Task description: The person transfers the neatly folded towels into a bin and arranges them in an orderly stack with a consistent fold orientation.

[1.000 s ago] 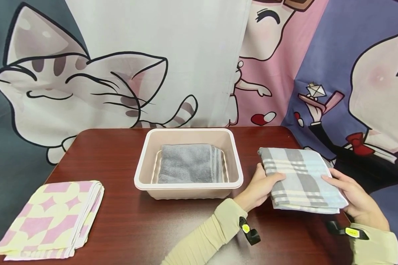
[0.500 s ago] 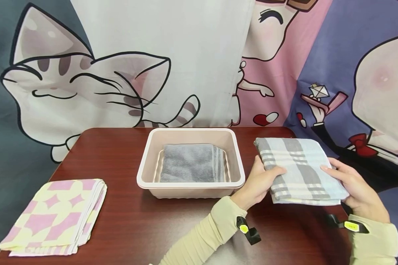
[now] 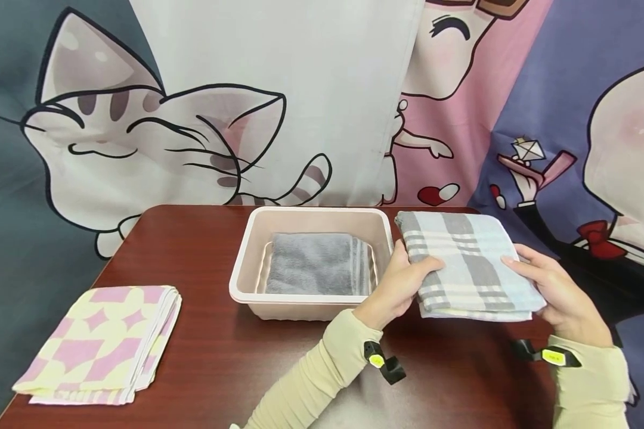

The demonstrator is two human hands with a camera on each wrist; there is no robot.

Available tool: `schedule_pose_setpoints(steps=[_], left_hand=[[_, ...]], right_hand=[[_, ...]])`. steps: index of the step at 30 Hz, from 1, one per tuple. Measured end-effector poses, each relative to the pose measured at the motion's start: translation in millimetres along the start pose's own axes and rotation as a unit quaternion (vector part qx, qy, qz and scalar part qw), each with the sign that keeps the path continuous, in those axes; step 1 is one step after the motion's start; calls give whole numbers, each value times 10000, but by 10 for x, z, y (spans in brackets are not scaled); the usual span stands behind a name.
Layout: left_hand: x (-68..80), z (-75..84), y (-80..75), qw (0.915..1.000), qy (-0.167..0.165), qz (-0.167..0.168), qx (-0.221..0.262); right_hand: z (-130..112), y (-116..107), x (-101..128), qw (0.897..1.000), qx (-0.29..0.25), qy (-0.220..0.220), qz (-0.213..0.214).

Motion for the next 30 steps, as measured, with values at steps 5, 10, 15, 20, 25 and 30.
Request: schedule_pose_setpoints(steps=[5, 10, 15, 20, 25, 30], left_hand=[[13, 132, -126, 9993, -214, -223, 192], [28, 280, -265, 9981, -563, -250, -45], [21, 463, -410, 9976, -183, -369, -562], [5, 568, -540, 9948, -14, -535, -866], [2, 685, -718, 9930, 43, -618, -1005], [-3, 814, -925, 9921, 27, -499, -1153]], right_hand=[[34, 152, -117, 9998, -55, 120, -168], [73, 303, -250, 9995, 55, 137, -287], [129, 422, -358, 9991, 333, 212, -174], [170, 533, -432, 9981, 547, 287, -76], [224, 687, -527, 9962, 735, 457, -39], [279, 853, -663, 9943, 921, 522, -86]])
Point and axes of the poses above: each hand's wrist, its own x-axis away from the middle knuckle, its own y-axis out of the palm, z = x × y, the point moved 4 cm from there along -x, towards the middle knuckle, and after that the axes turned 4 degrees about z, right-handed, at the moved point
